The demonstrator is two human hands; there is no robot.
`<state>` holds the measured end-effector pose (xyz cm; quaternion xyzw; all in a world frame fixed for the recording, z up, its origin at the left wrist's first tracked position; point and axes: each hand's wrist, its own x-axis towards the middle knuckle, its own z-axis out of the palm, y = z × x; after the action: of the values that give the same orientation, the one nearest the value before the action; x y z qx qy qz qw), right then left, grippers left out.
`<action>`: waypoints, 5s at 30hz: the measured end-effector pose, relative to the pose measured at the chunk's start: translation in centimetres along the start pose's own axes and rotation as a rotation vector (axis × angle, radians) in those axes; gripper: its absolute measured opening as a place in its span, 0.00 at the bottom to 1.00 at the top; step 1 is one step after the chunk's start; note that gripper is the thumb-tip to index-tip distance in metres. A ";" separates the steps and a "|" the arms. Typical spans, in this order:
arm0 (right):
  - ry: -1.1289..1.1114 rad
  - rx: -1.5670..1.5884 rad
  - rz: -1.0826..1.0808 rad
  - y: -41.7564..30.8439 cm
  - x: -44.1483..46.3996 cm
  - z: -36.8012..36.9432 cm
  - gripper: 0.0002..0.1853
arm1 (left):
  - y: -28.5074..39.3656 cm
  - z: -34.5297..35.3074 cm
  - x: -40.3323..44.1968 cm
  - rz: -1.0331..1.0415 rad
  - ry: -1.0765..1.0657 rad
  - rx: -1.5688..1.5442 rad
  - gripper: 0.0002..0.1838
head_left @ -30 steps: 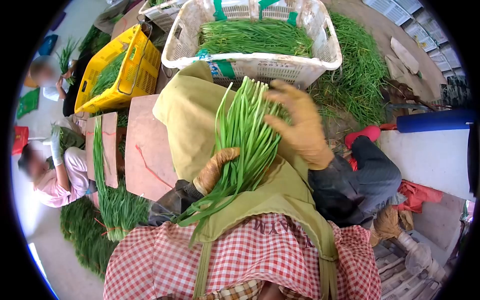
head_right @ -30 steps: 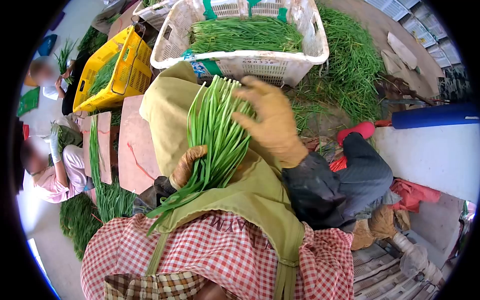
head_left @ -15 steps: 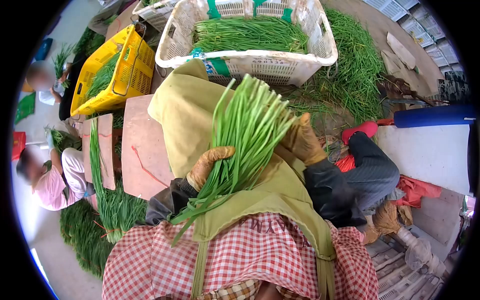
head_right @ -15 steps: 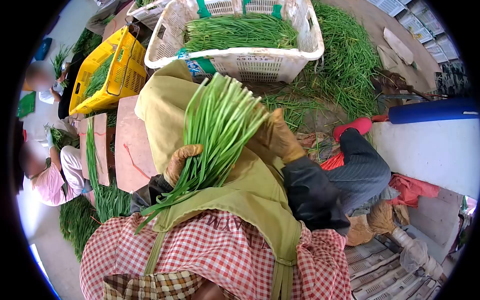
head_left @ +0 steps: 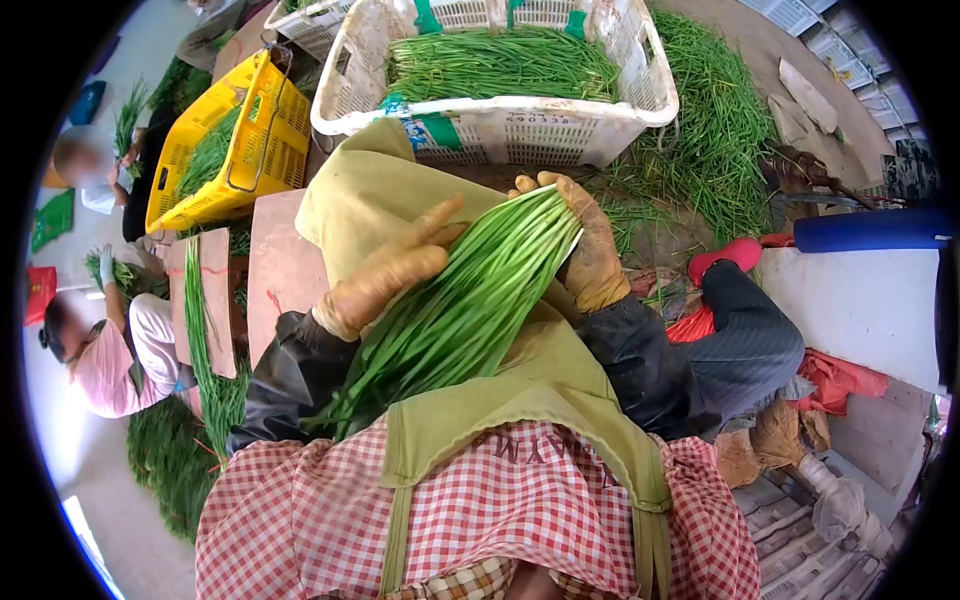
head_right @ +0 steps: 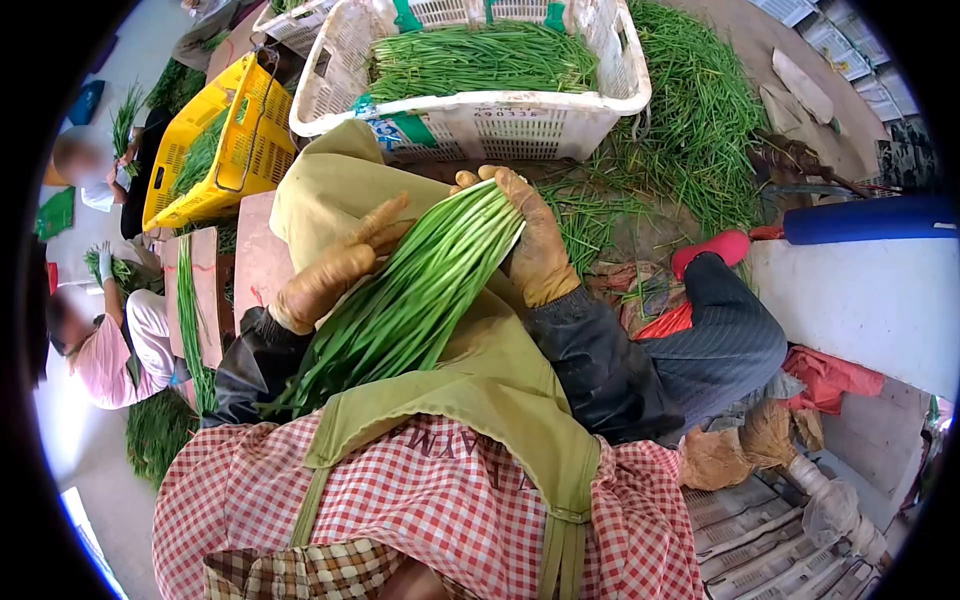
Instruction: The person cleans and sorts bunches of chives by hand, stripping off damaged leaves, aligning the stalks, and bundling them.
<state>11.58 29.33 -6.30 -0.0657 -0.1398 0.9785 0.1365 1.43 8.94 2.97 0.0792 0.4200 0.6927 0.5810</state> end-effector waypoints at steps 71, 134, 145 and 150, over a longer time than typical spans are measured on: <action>0.131 -0.499 -0.079 -1.8 -0.1 0.5 0.23 | -5.6 3.4 4.9 0.438 0.203 1.956 0.25; -1.388 -1.974 -0.024 32.5 1.9 15.5 0.21 | 11.8 -5.1 -42.0 0.910 0.667 0.442 0.16; -2.062 -2.362 -0.356 35.4 7.7 7.3 0.41 | -1.4 -20.1 -32.2 0.447 1.363 0.959 0.29; -2.020 -2.508 -0.147 34.8 10.4 8.4 0.39 | -3.1 -24.0 -21.8 0.288 1.431 1.523 0.34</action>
<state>-8.42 -1.96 -9.37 -0.5157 0.8433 0.1142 0.0996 -3.80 -21.95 -6.13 0.0450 0.9756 0.1939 -0.0930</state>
